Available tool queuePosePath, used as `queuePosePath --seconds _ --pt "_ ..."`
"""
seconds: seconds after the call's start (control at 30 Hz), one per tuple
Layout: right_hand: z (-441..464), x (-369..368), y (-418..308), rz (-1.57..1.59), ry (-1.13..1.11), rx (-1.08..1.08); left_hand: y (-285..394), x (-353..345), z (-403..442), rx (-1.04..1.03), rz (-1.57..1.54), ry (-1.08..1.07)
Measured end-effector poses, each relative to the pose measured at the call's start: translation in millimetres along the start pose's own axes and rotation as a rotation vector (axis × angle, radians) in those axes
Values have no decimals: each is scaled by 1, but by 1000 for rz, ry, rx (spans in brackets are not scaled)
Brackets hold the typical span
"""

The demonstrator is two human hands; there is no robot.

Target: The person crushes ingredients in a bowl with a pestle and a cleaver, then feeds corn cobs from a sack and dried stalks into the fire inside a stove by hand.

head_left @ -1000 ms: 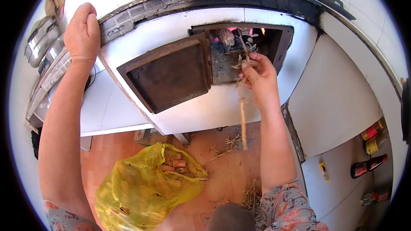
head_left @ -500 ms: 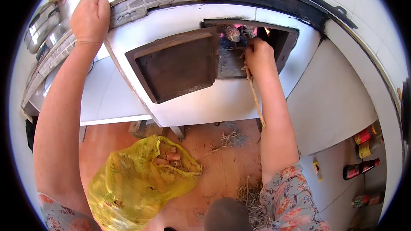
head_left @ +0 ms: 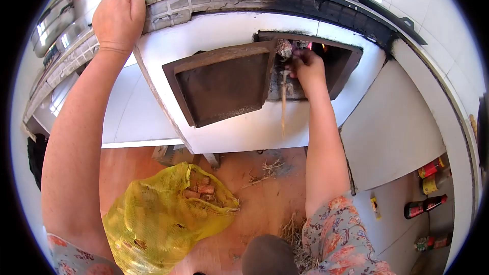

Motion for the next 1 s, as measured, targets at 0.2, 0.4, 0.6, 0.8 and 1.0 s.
queuePosePath --seconds 0.2,0.4,0.6,0.8,1.0 --pt "-52 37 -13 -142 95 110 1 0 -1 -3 1 -9" --pt "-40 24 -15 -421 145 246 2 0 0 34 -12 -30" --pt "6 -3 -6 -342 121 123 -1 -1 0 27 -13 -46" --pt "-17 10 -9 143 -158 -35 1 0 1 14 -31 -21" --pt "-34 24 5 116 -73 -95 0 0 1 19 -22 -20"
Point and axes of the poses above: each hand's wrist, its own z-axis towards the middle knuckle, its own x-axis out of the back of the hand, y = z × x, the point moved 5 cm from there along z, towards the middle knuckle, and after that the axes turned 8 degrees about -x, right-handed, at the moved point
